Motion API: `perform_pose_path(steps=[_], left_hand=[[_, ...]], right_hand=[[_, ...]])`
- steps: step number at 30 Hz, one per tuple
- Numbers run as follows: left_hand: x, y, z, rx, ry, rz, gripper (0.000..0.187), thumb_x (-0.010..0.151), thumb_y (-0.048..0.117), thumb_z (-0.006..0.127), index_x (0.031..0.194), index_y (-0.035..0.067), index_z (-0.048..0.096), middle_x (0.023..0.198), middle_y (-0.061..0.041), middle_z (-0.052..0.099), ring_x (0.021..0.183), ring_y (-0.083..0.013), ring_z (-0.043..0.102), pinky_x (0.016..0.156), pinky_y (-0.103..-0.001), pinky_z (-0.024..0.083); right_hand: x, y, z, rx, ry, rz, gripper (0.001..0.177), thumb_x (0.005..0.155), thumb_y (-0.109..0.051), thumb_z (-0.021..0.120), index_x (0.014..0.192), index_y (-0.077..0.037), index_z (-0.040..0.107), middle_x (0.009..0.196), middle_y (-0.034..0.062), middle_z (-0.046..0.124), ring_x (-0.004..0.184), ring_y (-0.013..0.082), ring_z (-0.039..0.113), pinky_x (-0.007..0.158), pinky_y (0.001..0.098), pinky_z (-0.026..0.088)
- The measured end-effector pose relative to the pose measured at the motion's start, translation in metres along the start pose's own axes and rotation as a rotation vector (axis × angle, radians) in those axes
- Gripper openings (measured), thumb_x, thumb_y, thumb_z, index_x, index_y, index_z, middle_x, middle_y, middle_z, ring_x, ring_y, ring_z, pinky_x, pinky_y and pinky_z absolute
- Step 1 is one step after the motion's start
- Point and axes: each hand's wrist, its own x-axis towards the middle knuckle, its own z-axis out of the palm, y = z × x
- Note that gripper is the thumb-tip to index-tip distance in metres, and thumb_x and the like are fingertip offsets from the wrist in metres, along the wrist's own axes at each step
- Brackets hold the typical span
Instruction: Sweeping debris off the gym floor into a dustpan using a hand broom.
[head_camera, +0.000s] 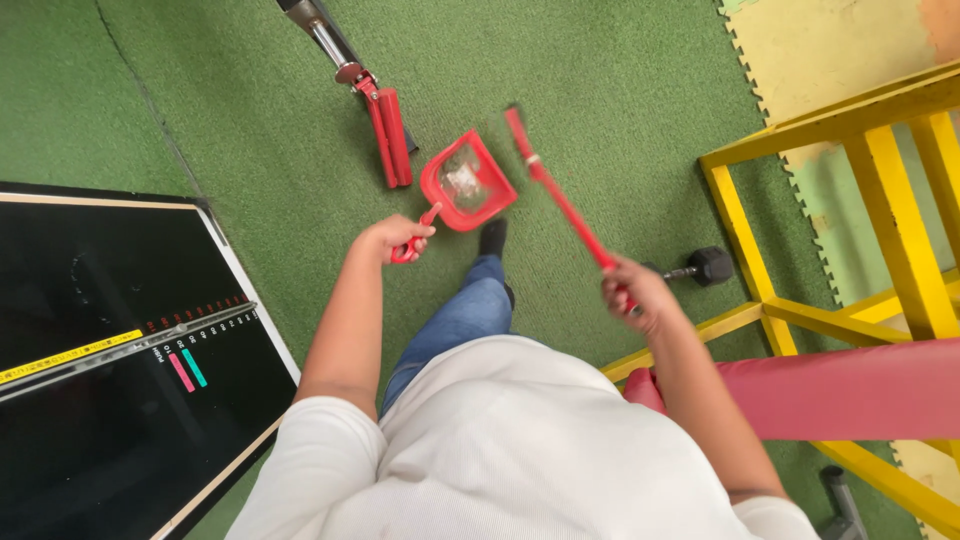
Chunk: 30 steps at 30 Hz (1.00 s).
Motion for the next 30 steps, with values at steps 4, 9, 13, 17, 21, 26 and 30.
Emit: perform_pose_path(steps=[4,9,13,17,21,26,30], left_hand=[[0.020,0.038,0.013,0.030,0.032,0.025,0.012,0.099,0.015,0.066,0.092,0.009,0.058,0.066,0.003,0.054,0.053,-0.0069,0.052,0.049,-0.027,0.047],[0.050,0.089,0.027,-0.024,0.062,0.031,0.013,0.098,0.011,0.067,0.089,0.018,0.061,0.068,0.007,0.054,0.055,-0.0057,0.054,0.048,-0.027,0.048],[0.098,0.112,0.012,-0.056,0.059,-0.009,0.019,0.100,0.012,0.066,0.087,0.017,0.053,0.068,0.004,0.054,0.056,-0.0079,0.055,0.050,-0.028,0.051],[0.115,0.145,0.014,-0.006,0.044,-0.017,0.010,0.100,0.012,0.064,0.093,0.009,0.057,0.069,0.002,0.056,0.056,-0.0085,0.056,0.051,-0.030,0.053],[0.128,0.169,0.012,-0.039,0.033,-0.097,0.007,0.100,0.013,0.063,0.095,0.009,0.060,0.069,0.003,0.056,0.056,-0.0074,0.056,0.051,-0.029,0.053],[0.140,0.196,0.004,0.023,0.010,-0.107,0.010,0.101,0.013,0.063,0.094,0.008,0.058,0.069,0.001,0.057,0.056,-0.0099,0.057,0.052,-0.031,0.055],[0.143,0.206,0.001,0.016,0.018,-0.126,0.012,0.100,0.013,0.065,0.093,0.008,0.057,0.067,0.001,0.057,0.056,-0.0104,0.057,0.052,-0.032,0.055]], right_hand=[[0.041,-0.081,-0.047,0.064,0.047,-0.102,0.014,0.097,-0.010,0.057,0.108,-0.017,0.051,0.068,-0.0039,0.049,0.048,0.0057,0.043,0.037,0.0180,0.035],[0.095,-0.194,-0.105,0.239,0.215,-0.174,0.017,0.103,-0.014,0.060,0.094,-0.014,0.047,0.067,-0.0047,0.048,0.051,0.0048,0.045,0.041,0.0187,0.035],[0.165,-0.236,-0.125,0.276,0.235,-0.178,0.011,0.102,-0.013,0.058,0.095,-0.016,0.051,0.066,-0.0061,0.048,0.051,0.0038,0.045,0.042,0.0176,0.036],[0.229,-0.212,-0.078,0.206,0.324,-0.070,0.021,0.100,-0.016,0.057,0.082,-0.015,0.046,0.061,-0.0044,0.045,0.047,0.0058,0.042,0.039,0.0203,0.034],[0.231,-0.123,0.018,-0.172,0.341,0.143,0.008,0.098,-0.008,0.045,0.097,-0.008,0.053,0.066,0.0018,0.047,0.047,0.0124,0.042,0.037,0.0274,0.033],[0.159,-0.142,0.078,-0.196,0.134,0.234,0.027,0.094,-0.001,0.048,0.113,-0.019,0.056,0.064,-0.0001,0.046,0.043,0.0106,0.041,0.035,0.0248,0.031],[0.155,-0.198,0.008,0.129,-0.045,0.427,0.016,0.099,-0.016,0.059,0.111,-0.016,0.049,0.068,-0.0032,0.047,0.044,0.0038,0.040,0.034,0.0187,0.031]])
